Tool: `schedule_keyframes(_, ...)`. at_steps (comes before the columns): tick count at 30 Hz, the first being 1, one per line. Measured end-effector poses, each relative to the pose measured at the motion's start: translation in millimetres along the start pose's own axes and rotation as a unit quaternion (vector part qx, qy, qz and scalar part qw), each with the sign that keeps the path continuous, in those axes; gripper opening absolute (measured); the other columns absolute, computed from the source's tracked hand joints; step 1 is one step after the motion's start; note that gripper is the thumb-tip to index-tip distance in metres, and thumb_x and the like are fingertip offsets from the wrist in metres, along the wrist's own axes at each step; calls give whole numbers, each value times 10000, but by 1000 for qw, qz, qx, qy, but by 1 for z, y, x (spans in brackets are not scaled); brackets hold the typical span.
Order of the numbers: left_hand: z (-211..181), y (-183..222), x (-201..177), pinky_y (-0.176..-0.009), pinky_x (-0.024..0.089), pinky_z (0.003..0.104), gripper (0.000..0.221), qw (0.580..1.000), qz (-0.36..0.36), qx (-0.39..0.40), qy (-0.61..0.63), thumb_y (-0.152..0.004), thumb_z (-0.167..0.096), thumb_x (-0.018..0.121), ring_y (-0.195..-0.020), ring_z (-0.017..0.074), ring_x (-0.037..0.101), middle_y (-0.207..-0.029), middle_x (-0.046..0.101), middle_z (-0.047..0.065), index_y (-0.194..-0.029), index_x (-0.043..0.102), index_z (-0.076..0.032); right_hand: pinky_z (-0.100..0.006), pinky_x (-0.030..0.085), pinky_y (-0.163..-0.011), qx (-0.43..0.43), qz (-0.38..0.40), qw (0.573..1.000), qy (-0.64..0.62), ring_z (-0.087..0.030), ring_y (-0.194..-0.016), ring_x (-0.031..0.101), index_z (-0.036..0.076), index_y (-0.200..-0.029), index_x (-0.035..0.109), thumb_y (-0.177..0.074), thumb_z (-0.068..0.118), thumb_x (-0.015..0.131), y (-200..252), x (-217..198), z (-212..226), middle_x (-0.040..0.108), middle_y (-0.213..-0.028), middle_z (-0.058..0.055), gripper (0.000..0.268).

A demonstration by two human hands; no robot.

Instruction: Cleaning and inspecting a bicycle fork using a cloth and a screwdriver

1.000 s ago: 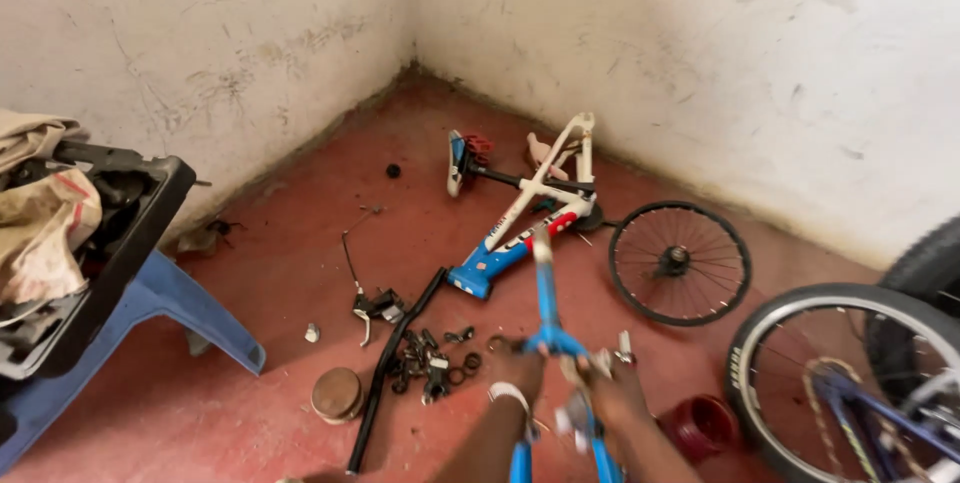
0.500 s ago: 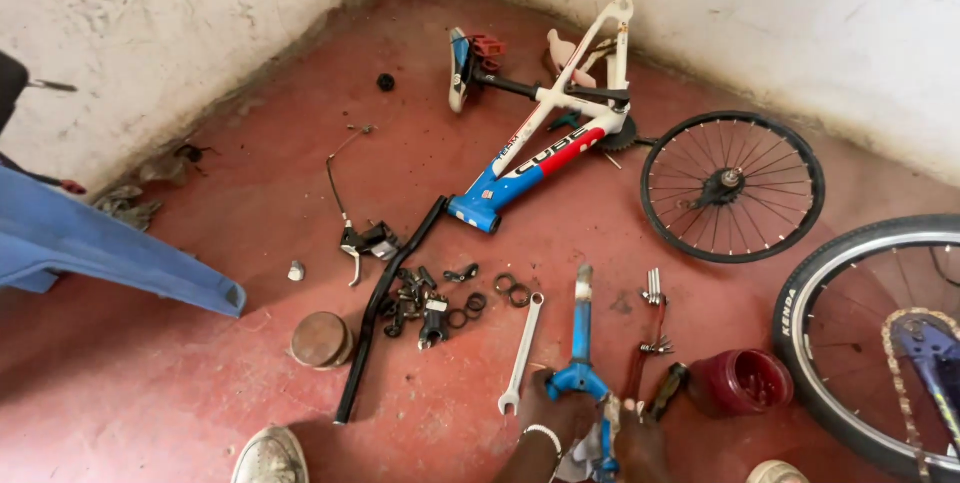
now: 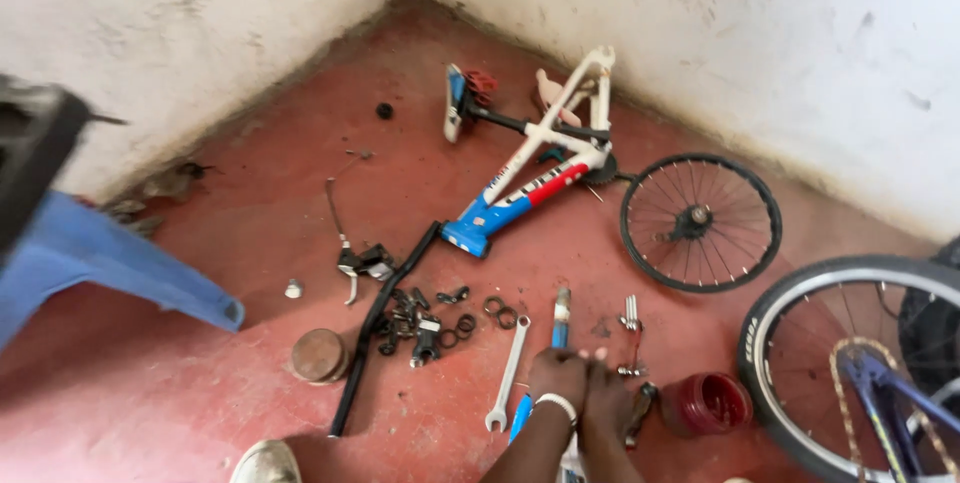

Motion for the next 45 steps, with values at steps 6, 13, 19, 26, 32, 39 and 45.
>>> schedule_keyframes(6,-160,103,-124,-819,497,389,257,984,-108,5,141,-745,-193,516,-941,337,616,-971,687,81,-872,737,-225,-488,372,-737,-7,50,986,-162,-371,-795,510,85,-676,494,-904,565,295,113,-152,205,567,-782,-195,568)
schedule_keyframes(13,-228,219,-305,-901,490,421,267,946,-185,135,229,-792,-322,543,-1019,315,616,-940,688,110,-909,687,-130,-517,404,-928,-318,109,927,-169,-402,-1151,506,65,-1150,623,-893,346,430,247,-196,370,590,-1219,-194,426)
schedule_keyframes(19,-178,217,-448,-926,474,449,358,909,-294,172,240,-791,-400,557,-1075,303,606,-1002,691,121,-967,710,-128,-384,430,-967,-417,177,889,-72,-227,-1082,585,252,-1020,723,-799,521,537,338,-121,461,667,-1095,7,395)
schedule_keyframes(26,-122,218,-532,-922,466,397,291,823,-408,86,386,-761,-337,558,-1086,256,595,-1023,695,61,-930,730,-174,-386,494,-871,-462,244,846,-107,-260,-1023,627,178,-957,709,-759,440,627,433,-49,491,696,-996,-48,338)
schedule_keyframes(32,-111,213,-552,-910,460,387,303,792,-425,67,432,-751,-304,579,-1075,277,600,-1009,693,86,-965,723,-144,-522,493,-891,-555,191,804,-96,-399,-1079,558,92,-1165,512,-756,230,691,459,-48,509,555,-1104,-215,468)
schedule_keyframes(39,-83,179,-563,-926,448,386,280,763,-450,16,463,-756,-295,600,-1095,277,582,-1060,670,72,-978,722,-176,-486,563,-752,-614,141,762,148,-368,-953,627,191,-1210,572,-746,249,682,456,6,533,522,-1142,-178,481)
schedule_keyframes(45,-96,224,-574,-863,482,382,246,667,-520,11,534,-739,-232,577,-1007,282,624,-951,693,92,-916,726,-150,-453,547,-777,-731,196,648,87,-323,-927,654,215,-907,713,-779,251,638,516,-30,551,679,-899,-83,152)
Point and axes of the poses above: each hand's wrist, its own y-axis away from the middle knuckle, its own x-axis out of the palm, z = x × y, the point moved 1 cm from there along -y, towards the middle knuckle
